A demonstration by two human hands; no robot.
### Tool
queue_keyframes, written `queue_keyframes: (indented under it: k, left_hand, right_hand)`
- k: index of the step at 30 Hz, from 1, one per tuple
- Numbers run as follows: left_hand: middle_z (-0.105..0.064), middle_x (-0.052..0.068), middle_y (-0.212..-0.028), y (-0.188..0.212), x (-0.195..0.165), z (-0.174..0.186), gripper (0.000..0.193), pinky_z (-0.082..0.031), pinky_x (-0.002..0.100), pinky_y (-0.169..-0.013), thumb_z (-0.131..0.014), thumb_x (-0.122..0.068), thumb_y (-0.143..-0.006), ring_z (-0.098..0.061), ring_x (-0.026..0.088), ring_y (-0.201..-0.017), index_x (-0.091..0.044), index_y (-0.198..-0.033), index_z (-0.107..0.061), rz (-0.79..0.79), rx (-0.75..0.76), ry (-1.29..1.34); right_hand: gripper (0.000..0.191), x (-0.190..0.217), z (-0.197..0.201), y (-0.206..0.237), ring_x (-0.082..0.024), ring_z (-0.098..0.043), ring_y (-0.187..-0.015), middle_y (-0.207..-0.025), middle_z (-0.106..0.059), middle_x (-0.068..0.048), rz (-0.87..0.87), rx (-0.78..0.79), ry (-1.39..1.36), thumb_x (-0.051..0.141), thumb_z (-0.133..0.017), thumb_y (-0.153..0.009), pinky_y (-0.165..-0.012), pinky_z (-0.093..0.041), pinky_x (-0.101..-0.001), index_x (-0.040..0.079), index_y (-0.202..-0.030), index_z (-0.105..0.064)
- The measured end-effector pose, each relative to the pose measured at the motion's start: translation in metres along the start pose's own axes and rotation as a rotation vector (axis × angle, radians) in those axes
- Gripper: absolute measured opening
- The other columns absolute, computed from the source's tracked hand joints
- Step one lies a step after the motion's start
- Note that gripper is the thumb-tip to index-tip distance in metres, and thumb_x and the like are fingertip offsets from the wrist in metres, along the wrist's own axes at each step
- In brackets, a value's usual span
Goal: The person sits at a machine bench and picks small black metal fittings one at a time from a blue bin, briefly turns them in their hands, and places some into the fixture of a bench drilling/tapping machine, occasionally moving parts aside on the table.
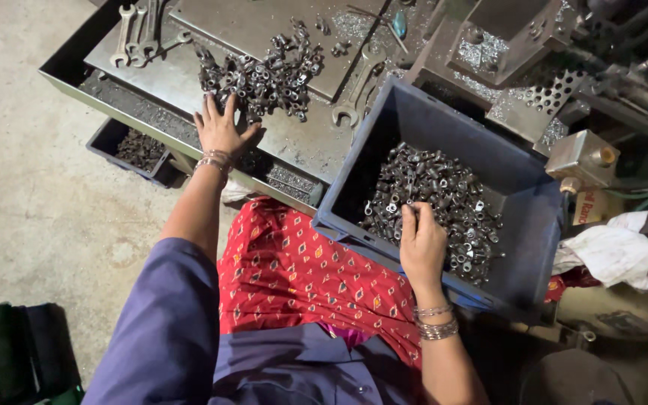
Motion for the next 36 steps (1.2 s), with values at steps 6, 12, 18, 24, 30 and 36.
queue_keyframes:
  k: [6,12,18,24,30,36]
  left_hand:
    - [-0.051,0.025,-0.141,0.007,-0.004,-0.021,0.058,-0.043,0.052,-0.103,-0.069,-0.047,-0.092,-0.05,0.042,-0.127,-0.019,-0.141,-0.054,-0.112,-0.023,-0.118]
    - [-0.052,0.029,-0.123,-0.006,-0.015,-0.021,0.067,-0.052,0.051,-0.081,-0.073,-0.044,-0.088,-0.062,0.044,-0.102,-0.013,-0.143,-0.05,-0.068,-0.009,-0.082]
    - [-0.056,0.029,-0.116,-0.011,-0.018,-0.022,0.051,-0.055,0.055,-0.072,-0.07,-0.035,-0.093,-0.066,0.046,-0.091,-0.013,-0.136,-0.054,0.065,-0.026,0.072]
    - [-0.066,0.016,-0.098,-0.021,0.006,-0.031,0.029,-0.055,0.046,-0.069,-0.065,-0.036,-0.098,-0.068,0.033,-0.085,-0.01,-0.111,-0.062,0.423,-0.141,0.975]
    - [-0.065,0.01,-0.09,-0.015,0.001,-0.048,0.028,-0.053,0.041,-0.064,-0.067,-0.035,-0.095,-0.065,0.026,-0.08,-0.009,-0.103,-0.063,0.716,0.203,1.868]
    - [-0.063,0.013,-0.111,-0.017,-0.043,-0.042,0.027,-0.056,0.044,-0.067,-0.066,-0.021,-0.092,-0.068,0.031,-0.083,-0.016,-0.118,-0.064,0.306,0.156,1.113]
  right_hand:
    - [0.025,-0.001,-0.003,-0.002,-0.036,-0.067,-0.066,-0.071,-0.066,-0.017,-0.02,0.045,0.028,0.026,-0.058,-0.107,-0.058,-0.047,-0.0469,0.002,-0.102,-0.063]
    - [0.025,0.001,-0.002,-0.001,-0.036,-0.068,-0.067,-0.074,-0.067,-0.016,-0.021,0.043,0.03,0.026,-0.058,-0.107,-0.059,-0.048,-0.0463,0.002,-0.103,-0.063]
    - [0.025,0.002,-0.002,-0.002,-0.037,-0.068,-0.07,-0.076,-0.068,-0.017,-0.004,0.027,0.044,0.026,-0.06,-0.106,-0.06,-0.049,-0.0468,0.002,-0.103,-0.063]
    - [0.027,0.001,-0.003,-0.002,-0.038,-0.069,-0.071,-0.078,-0.069,-0.019,-0.015,0.034,0.05,0.028,-0.06,-0.106,-0.06,-0.05,-0.0476,0.002,-0.103,-0.064]
    - [0.027,0.002,-0.004,-0.001,-0.038,-0.069,-0.069,-0.076,-0.069,-0.018,-0.04,0.037,0.078,0.03,-0.06,-0.105,-0.059,-0.05,-0.0477,0.003,-0.103,-0.065]
    - [0.028,0.005,-0.004,0.0,-0.039,-0.07,-0.071,-0.078,-0.07,-0.019,-0.027,0.024,0.087,0.031,-0.061,-0.104,-0.06,-0.051,-0.0484,0.003,-0.105,-0.066]
Point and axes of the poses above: each hand's wrist, its own y-axis away from the middle knuckle, its own z-axis out of the back of the hand, x = y × z, the point moved 3 cm from there along -y, towards the middle knuckle
